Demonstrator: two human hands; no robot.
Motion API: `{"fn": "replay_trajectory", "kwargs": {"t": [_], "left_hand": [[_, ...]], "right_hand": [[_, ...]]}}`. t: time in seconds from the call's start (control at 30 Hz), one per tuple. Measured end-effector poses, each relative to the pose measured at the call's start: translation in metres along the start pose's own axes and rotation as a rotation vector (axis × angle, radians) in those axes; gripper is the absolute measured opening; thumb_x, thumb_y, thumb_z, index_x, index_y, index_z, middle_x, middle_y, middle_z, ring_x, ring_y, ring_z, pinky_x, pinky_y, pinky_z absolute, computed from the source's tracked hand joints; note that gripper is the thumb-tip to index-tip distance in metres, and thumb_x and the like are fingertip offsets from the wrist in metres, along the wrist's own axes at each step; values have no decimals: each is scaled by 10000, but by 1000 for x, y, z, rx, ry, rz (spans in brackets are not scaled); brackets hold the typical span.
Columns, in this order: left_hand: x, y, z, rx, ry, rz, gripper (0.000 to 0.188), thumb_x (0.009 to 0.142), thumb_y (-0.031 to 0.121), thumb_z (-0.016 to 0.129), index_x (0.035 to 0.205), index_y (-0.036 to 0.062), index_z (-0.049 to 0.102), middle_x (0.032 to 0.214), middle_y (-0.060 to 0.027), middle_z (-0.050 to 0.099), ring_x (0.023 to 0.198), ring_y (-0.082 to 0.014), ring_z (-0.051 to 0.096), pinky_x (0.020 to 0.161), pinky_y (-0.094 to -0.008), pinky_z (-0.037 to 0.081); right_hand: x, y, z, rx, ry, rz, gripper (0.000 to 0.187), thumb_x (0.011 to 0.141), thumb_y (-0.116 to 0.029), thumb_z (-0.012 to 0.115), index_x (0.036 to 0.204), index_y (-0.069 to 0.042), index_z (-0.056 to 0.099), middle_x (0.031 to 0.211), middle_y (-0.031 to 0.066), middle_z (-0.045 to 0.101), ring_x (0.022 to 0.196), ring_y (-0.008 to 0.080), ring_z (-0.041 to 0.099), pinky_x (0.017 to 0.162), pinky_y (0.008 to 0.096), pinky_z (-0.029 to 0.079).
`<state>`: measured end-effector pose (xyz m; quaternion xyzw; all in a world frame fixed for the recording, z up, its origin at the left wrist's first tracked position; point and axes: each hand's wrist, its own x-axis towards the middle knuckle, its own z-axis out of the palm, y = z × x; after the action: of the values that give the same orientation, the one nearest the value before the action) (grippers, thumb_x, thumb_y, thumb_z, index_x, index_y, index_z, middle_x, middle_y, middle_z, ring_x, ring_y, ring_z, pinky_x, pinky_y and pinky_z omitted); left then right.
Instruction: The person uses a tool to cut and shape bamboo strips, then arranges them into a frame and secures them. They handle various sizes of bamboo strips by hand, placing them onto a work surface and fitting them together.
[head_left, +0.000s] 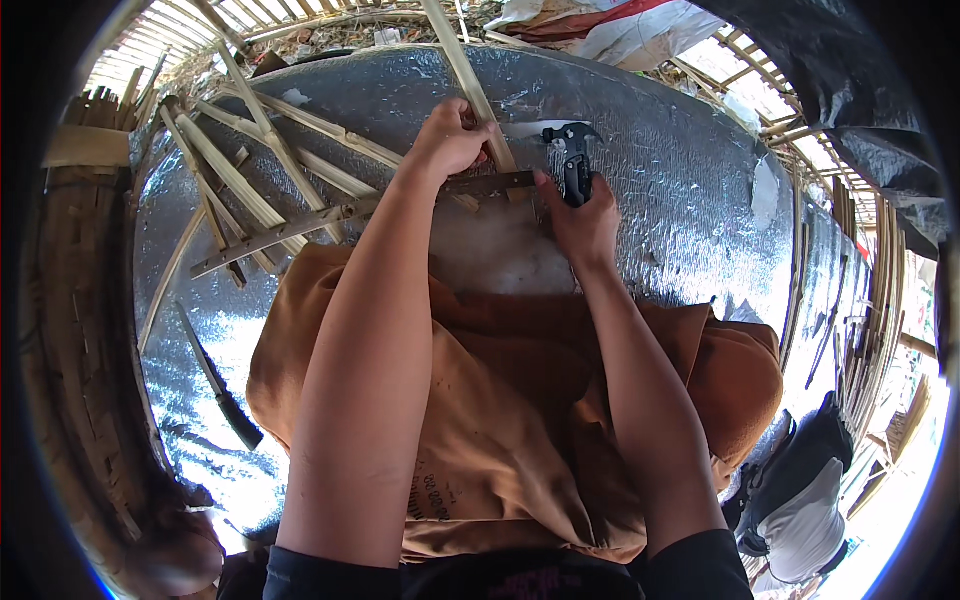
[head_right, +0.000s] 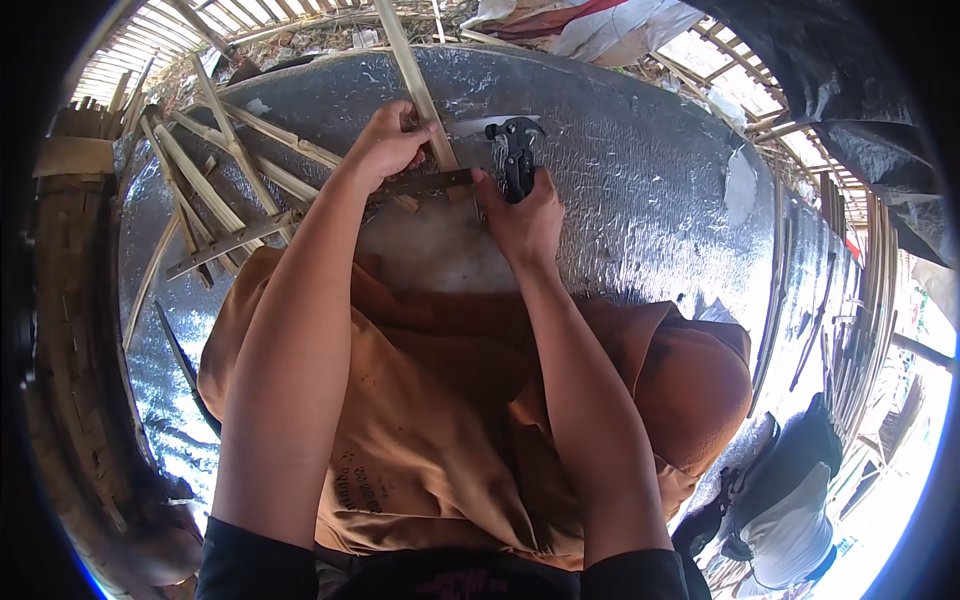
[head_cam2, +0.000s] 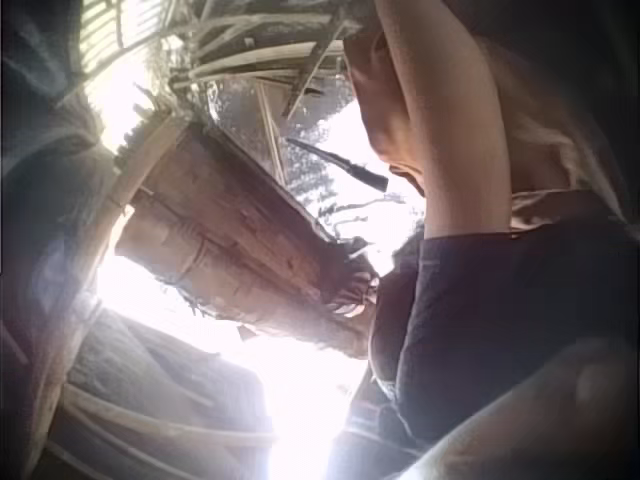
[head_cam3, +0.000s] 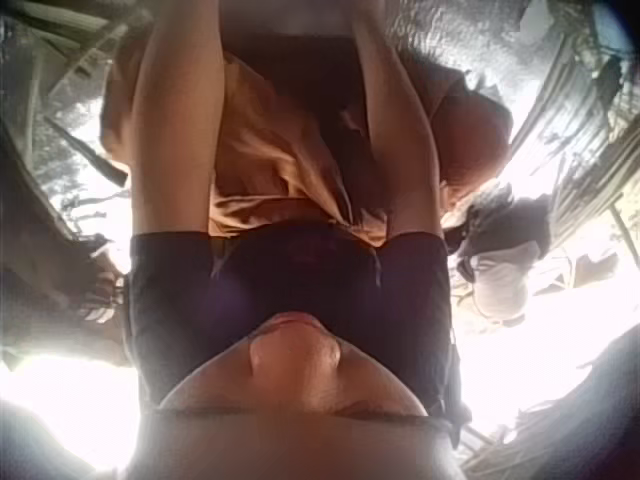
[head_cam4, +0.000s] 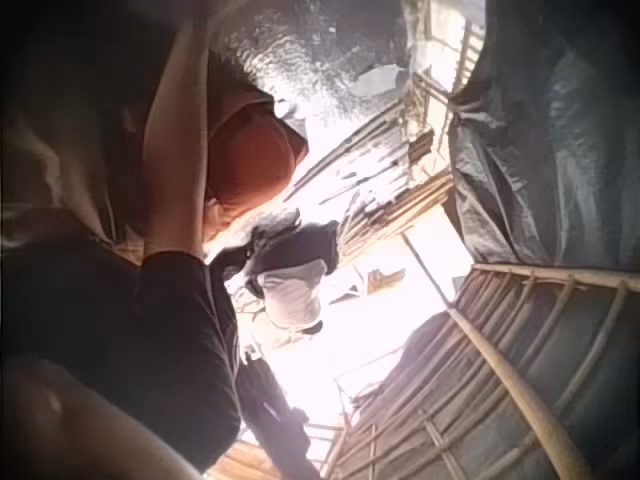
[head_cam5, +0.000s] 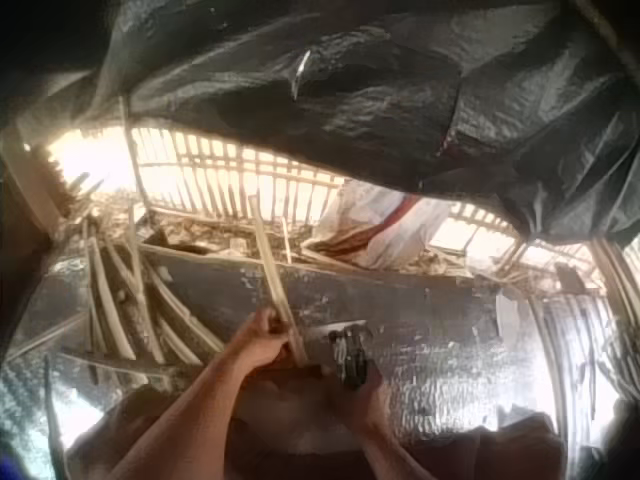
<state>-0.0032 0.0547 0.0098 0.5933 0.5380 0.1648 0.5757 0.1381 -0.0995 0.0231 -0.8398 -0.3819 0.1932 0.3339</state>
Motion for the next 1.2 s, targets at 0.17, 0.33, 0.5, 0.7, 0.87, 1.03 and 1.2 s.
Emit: {"fn": "replay_trajectory", "kwargs": {"t": [0.17, 0.33, 0.5, 0.7, 0.87, 1.03, 1.2], "left_hand": [[-1, 1, -5, 0, -39, -2, 286, 968, 246, 679, 1109, 19, 578, 790, -26, 627, 576, -75, 556, 481, -249, 436], [-2, 4, 1, -27, -33, 25, 321, 969, 240, 680, 1162, 11, 563, 816, -33, 626, 602, -85, 554, 511, -252, 458], [6, -3, -2, 11, -17, 26, 363, 962, 244, 690, 1199, 6, 551, 886, -50, 643, 633, -88, 569, 538, -260, 481], [7, -6, -1, 62, 13, 33, 398, 945, 264, 710, 1198, 2, 550, 958, -76, 664, 667, -106, 603, 564, -276, 508], [7, -1, 0, 16, -37, 10, 391, 947, 257, 706, 1201, 4, 552, 956, -89, 669, 676, -113, 614, 572, -282, 515], [14, -8, -3, 84, 1, 40, 383, 944, 244, 709, 1206, 9, 557, 923, -77, 674, 652, -106, 603, 556, -280, 506], [17, -13, -3, 70, -18, 15, 424, 939, 241, 714, 1255, 9, 551, 923, -73, 680, 655, -108, 604, 564, -281, 500]], "right_hand": [[1, 1, 3, -32, -28, -33, 576, 769, -482, 812, 881, 39, 592, 846, 275, 682, 835, 451, 691, 731, 494, 521], [2, 5, 1, -63, 10, -57, 539, 786, -461, 804, 865, 26, 586, 775, 251, 671, 779, 452, 690, 687, 502, 516], [-18, -1, -12, 16, 2, -182, 328, 914, -243, 686, 1006, 34, 537, 766, 269, 654, 700, 459, 674, 571, 511, 490], [-64, 1, -36, -62, 0, -506, 342, 949, -52, 593, 1228, 56, 428, 761, 302, 635, 665, 482, 651, 521, 525, 486], [-73, 5, -25, -127, -41, -494, 392, 940, -57, 613, 1269, 66, 439, 768, 296, 643, 667, 479, 658, 541, 542, 513], [-76, 13, -15, -164, 8, -519, 397, 941, -69, 619, 1278, 58, 452, 831, 298, 657, 696, 480, 664, 555, 534, 524], [-78, 4, -18, -231, -176, -314, 407, 940, -75, 625, 1281, 64, 454, 888, 305, 661, 736, 481, 672, 579, 527, 536]]}}
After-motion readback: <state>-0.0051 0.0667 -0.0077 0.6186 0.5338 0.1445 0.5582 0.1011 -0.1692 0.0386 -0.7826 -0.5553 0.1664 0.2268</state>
